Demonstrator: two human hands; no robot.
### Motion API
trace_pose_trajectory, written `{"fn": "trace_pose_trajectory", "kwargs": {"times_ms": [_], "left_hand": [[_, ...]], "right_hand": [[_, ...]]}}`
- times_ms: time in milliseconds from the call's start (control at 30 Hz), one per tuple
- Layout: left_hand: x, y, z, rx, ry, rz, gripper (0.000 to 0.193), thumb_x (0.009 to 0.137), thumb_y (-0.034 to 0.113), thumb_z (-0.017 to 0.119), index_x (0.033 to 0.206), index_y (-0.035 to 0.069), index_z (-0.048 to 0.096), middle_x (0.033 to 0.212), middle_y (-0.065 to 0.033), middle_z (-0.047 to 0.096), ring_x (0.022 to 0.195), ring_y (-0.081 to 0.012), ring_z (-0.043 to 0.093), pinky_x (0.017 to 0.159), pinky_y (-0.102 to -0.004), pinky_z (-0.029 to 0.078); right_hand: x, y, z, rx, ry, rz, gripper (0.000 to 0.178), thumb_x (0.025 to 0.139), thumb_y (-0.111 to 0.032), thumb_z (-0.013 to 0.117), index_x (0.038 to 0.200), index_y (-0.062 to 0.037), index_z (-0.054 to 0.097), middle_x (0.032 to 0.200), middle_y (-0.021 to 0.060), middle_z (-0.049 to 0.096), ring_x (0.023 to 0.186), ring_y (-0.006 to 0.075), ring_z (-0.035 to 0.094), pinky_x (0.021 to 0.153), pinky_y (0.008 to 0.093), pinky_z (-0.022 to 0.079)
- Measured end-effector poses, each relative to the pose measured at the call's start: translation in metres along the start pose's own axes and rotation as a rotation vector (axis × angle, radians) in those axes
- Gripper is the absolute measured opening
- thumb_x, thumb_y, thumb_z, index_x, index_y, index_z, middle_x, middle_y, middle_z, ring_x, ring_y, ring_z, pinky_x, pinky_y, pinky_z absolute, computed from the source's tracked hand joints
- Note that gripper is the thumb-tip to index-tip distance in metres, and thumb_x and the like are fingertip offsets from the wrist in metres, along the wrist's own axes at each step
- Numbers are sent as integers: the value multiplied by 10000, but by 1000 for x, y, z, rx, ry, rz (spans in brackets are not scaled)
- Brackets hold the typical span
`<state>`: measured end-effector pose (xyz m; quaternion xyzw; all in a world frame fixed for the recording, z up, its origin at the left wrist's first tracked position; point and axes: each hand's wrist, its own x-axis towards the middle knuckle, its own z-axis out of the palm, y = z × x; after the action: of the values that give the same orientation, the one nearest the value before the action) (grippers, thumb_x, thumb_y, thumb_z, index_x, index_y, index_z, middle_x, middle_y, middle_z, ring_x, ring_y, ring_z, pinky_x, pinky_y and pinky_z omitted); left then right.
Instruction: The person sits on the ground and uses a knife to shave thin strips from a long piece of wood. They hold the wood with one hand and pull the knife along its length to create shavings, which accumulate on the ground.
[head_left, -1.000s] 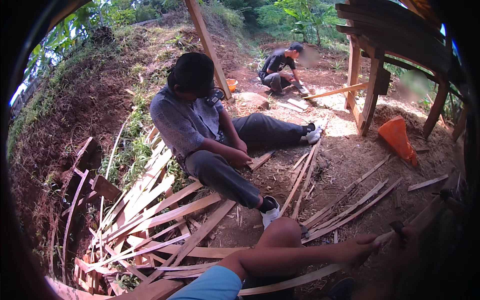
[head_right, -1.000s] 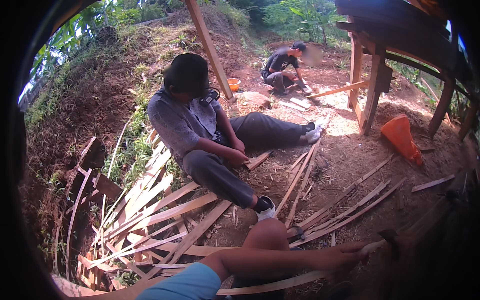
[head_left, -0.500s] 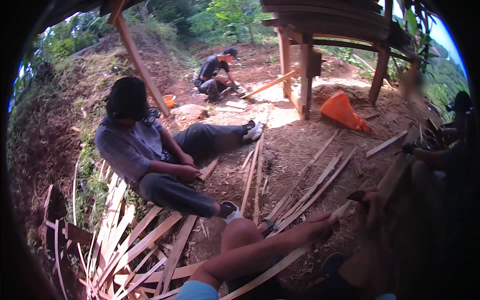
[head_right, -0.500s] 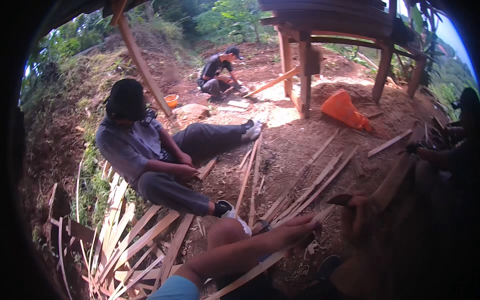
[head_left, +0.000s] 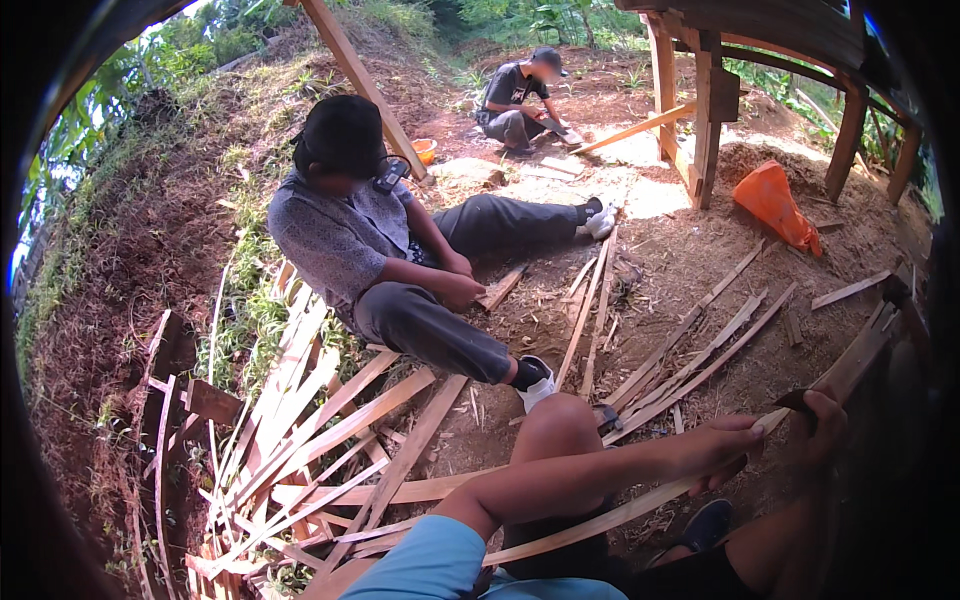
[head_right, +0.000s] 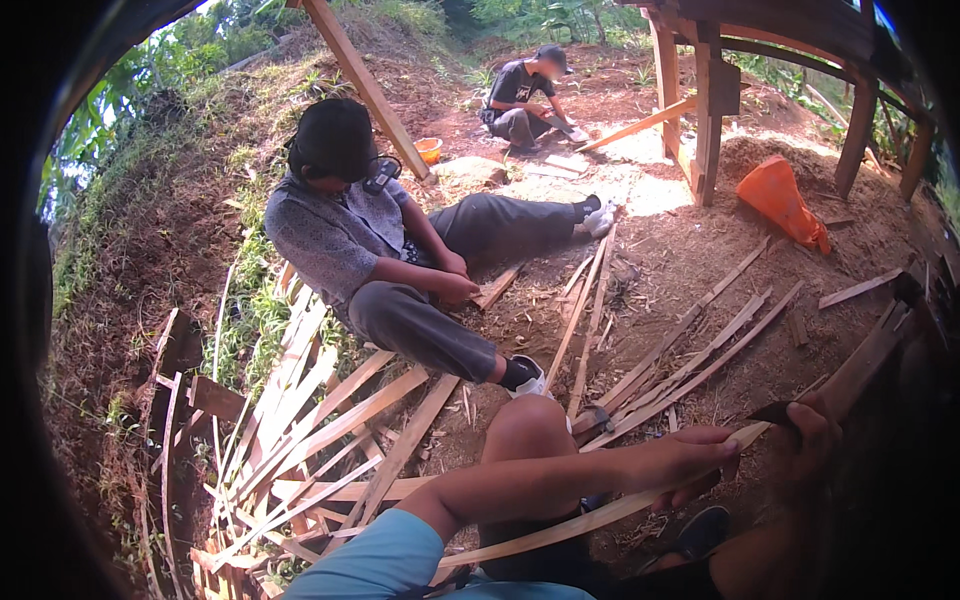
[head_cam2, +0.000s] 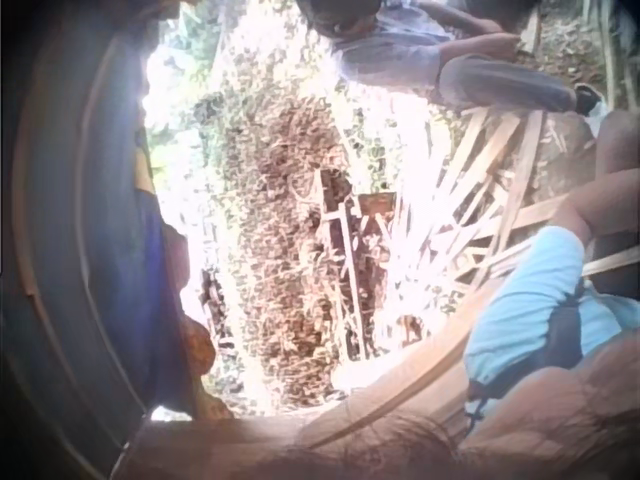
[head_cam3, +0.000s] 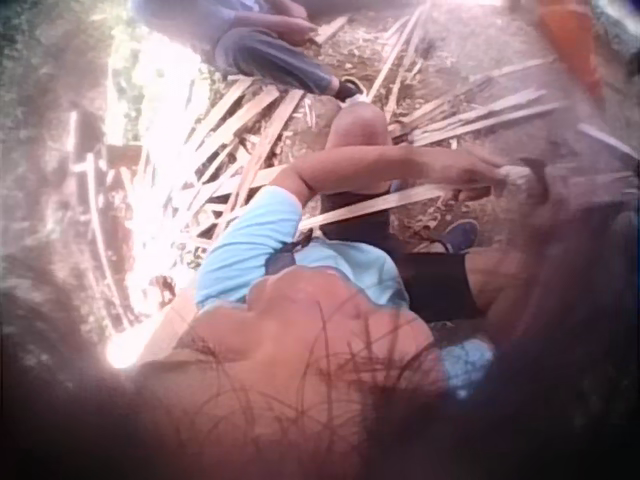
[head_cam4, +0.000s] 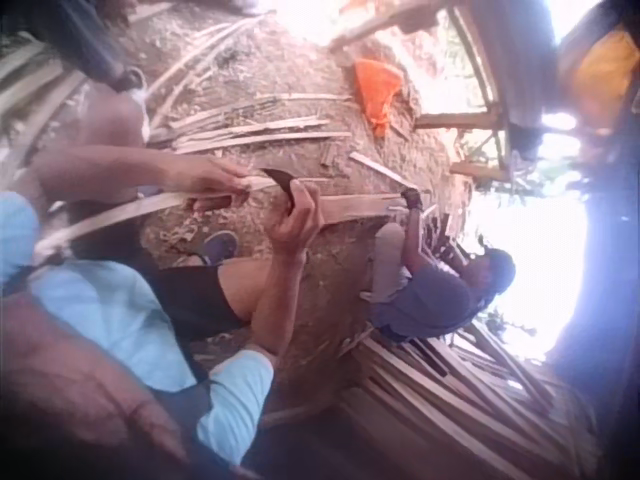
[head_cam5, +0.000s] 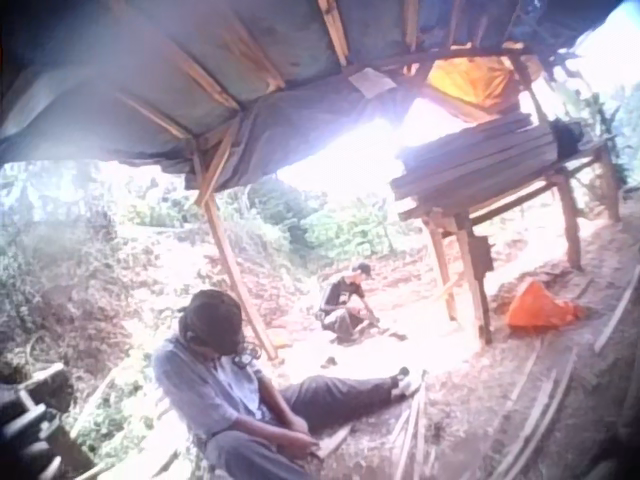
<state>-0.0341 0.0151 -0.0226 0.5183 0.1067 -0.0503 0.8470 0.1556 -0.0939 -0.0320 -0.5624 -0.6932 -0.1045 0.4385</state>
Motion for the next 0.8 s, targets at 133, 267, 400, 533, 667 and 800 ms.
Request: {"fn": "trace_pose_trajectory", "kwargs": {"times_ms": [133,267,400,533,667,800], "left_hand": [[-5,-3,-6,-27,2,-6,404,952,443,279,940,85,466,456,-14,409,326,-101,406,299,-214,333],[-3,3,-5,-29,-13,18,414,951,443,270,933,82,474,449,-15,404,320,-101,398,282,-215,317],[1,5,-10,-17,2,22,413,953,435,269,918,80,475,439,-13,397,309,-103,392,279,-210,308],[1,1,-15,-189,-41,36,387,948,416,319,908,66,479,429,-3,378,296,-86,360,262,-201,271],[-1,4,-11,-356,-85,43,364,957,344,337,937,8,476,430,-20,404,281,-84,360,255,-189,261],[2,10,-10,-427,-113,31,362,968,326,315,930,-5,455,429,-34,415,280,-90,364,265,-191,280]], "right_hand": [[-7,2,6,-254,138,346,178,867,-162,586,981,-38,529,925,168,560,844,305,564,743,388,468],[-9,16,0,24,15,-51,163,859,-98,576,994,-23,525,935,162,562,847,293,563,744,358,474],[-5,12,5,84,210,537,173,853,-76,572,995,-18,494,900,159,573,825,286,579,700,346,470],[18,5,5,52,65,-24,147,835,-65,576,936,-7,486,800,144,563,644,283,582,548,333,466],[19,7,-6,24,107,100,162,807,-42,594,933,-23,495,786,132,570,626,262,593,520,335,466],[18,11,-10,69,193,182,164,801,-55,608,925,-32,504,773,128,575,608,262,600,520,342,483]]}}
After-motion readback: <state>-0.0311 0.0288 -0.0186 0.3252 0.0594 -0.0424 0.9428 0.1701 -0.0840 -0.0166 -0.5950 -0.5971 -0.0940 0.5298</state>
